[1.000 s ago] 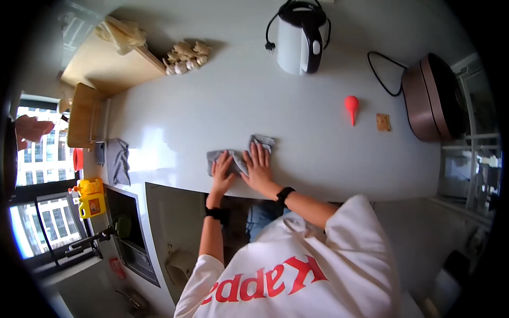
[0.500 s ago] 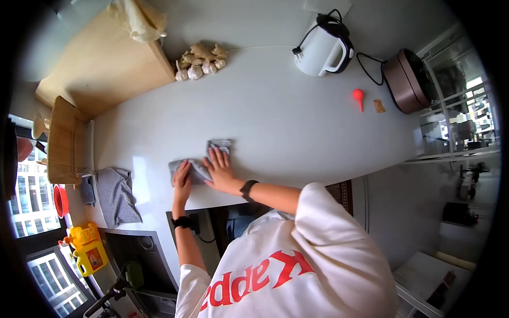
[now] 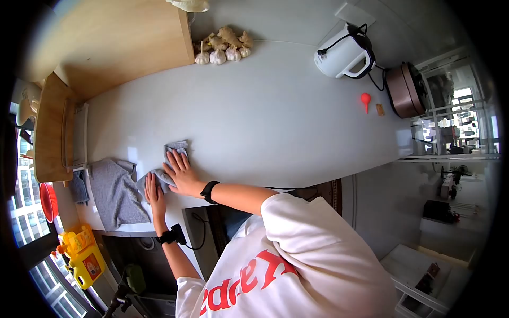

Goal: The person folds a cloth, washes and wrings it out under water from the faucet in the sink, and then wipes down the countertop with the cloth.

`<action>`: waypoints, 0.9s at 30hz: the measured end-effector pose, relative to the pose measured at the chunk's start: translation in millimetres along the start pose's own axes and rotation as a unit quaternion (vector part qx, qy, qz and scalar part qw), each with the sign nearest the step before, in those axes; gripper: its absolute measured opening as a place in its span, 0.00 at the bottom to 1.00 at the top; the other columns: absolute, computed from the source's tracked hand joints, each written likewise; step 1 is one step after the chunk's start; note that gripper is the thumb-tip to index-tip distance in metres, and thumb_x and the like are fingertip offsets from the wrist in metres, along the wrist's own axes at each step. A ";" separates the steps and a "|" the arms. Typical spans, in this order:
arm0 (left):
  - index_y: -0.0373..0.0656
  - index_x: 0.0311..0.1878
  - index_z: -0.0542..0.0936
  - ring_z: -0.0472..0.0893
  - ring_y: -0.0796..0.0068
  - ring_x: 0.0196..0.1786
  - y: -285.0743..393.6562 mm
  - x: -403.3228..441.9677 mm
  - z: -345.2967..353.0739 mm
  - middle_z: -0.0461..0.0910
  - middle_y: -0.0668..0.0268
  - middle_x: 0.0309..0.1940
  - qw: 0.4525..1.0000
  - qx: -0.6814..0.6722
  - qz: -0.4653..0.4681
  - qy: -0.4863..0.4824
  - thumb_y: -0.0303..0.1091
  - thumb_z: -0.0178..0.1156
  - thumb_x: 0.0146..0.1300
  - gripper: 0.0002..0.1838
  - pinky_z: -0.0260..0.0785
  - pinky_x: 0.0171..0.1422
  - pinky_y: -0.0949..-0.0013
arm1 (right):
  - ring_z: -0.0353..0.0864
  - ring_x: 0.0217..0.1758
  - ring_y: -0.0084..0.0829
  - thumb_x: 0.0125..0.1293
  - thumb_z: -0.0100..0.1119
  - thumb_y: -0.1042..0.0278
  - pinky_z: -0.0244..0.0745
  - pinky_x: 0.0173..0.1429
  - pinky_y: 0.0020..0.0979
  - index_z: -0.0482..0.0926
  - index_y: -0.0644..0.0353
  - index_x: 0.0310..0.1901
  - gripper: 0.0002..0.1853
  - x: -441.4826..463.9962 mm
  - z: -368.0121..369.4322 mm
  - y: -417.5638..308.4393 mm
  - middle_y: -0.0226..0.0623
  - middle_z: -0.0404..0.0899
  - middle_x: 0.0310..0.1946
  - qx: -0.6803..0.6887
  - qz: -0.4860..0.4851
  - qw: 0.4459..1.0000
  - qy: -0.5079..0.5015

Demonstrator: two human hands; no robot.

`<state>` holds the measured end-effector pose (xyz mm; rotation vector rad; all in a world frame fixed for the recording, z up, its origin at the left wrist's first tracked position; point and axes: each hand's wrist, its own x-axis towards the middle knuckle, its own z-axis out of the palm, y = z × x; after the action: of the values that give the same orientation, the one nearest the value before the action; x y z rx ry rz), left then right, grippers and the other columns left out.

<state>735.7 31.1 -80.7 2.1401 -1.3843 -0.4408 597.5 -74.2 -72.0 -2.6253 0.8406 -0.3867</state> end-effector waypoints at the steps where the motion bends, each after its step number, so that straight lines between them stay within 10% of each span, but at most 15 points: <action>1: 0.46 0.66 0.62 0.52 0.67 0.72 0.3 0.7 3.0 0.56 0.63 0.68 1.000 0.017 -0.015 0.003 0.28 0.41 0.64 0.25 0.32 0.72 0.57 | 0.34 0.72 0.57 0.51 0.58 0.45 0.30 0.71 0.54 0.57 0.61 0.65 0.43 2.2 -0.4 0.7 0.60 0.40 0.68 0.002 -0.002 1.000 -0.001; 13: 0.46 0.70 0.50 0.39 0.68 0.74 22.2 1.6 20.4 0.44 0.65 0.72 0.992 0.044 -0.100 -0.058 0.39 0.41 0.62 0.32 0.22 0.72 0.54 | 0.42 0.72 0.47 0.52 0.58 0.48 0.37 0.72 0.48 0.62 0.58 0.63 0.38 -10.7 -15.3 39.6 0.48 0.49 0.68 0.034 -0.076 0.997 0.009; 27: 0.42 0.71 0.42 0.33 0.63 0.74 264.4 30.5 205.2 0.36 0.60 0.72 0.977 0.119 0.043 -0.169 0.42 0.39 0.65 0.34 0.21 0.71 0.50 | 0.44 0.73 0.41 0.54 0.57 0.53 0.38 0.73 0.44 0.63 0.57 0.62 0.34 -173.7 -148.9 258.4 0.44 0.50 0.68 0.071 0.046 0.995 0.048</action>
<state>444.2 -136.0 -83.6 2.2579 -1.7907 -0.6588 277.4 -203.4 -70.2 -2.4443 0.9246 -0.5321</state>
